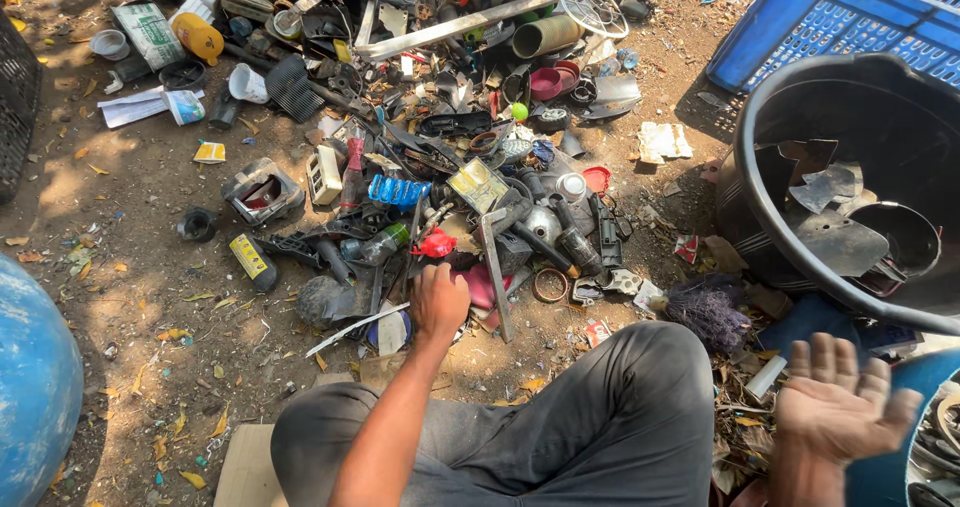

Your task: The person sits on a piece of cardboard and sorts through a large pile of mixed scrap materials. They pick up various items including plastic containers, metal parts, and electronic components, inspect them, and place them into nearby bins or onto the ground.

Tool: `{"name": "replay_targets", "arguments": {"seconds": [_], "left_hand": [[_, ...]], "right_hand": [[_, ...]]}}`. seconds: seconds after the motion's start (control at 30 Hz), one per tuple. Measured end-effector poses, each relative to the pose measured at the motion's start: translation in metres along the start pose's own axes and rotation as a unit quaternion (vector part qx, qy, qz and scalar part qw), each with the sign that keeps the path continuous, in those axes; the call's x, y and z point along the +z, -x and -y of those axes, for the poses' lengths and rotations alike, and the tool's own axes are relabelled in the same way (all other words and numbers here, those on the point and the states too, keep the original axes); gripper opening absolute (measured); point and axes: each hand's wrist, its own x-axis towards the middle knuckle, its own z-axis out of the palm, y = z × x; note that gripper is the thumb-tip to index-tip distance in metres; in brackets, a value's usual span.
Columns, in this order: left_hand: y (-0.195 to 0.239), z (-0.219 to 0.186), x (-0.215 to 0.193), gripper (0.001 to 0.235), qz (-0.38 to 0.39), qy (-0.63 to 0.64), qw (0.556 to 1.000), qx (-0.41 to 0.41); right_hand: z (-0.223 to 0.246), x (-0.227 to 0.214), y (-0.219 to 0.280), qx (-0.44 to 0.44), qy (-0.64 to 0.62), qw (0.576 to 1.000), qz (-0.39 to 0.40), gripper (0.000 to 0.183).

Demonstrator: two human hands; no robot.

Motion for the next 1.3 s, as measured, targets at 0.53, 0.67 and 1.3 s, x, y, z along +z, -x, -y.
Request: {"name": "replay_targets", "arguments": {"seconds": [0.53, 0.67, 1.3], "left_hand": [[0.007, -0.022, 0.029, 0.032, 0.073, 0.194, 0.978, -0.007], [0.01, -0.038, 0.044, 0.062, -0.035, 0.241, 0.969, -0.031], [0.058, 0.065, -0.053, 0.031, 0.059, 0.537, 0.811, -0.226]], "right_hand": [[-0.289, 0.138, 0.096, 0.1, 0.439, 0.73, 0.514, 0.039], [-0.312, 0.109, 0.089, 0.077, 0.488, 0.716, 0.493, 0.039], [-0.282, 0.125, 0.143, 0.482, 0.359, 0.632, 0.49, 0.053]]}}
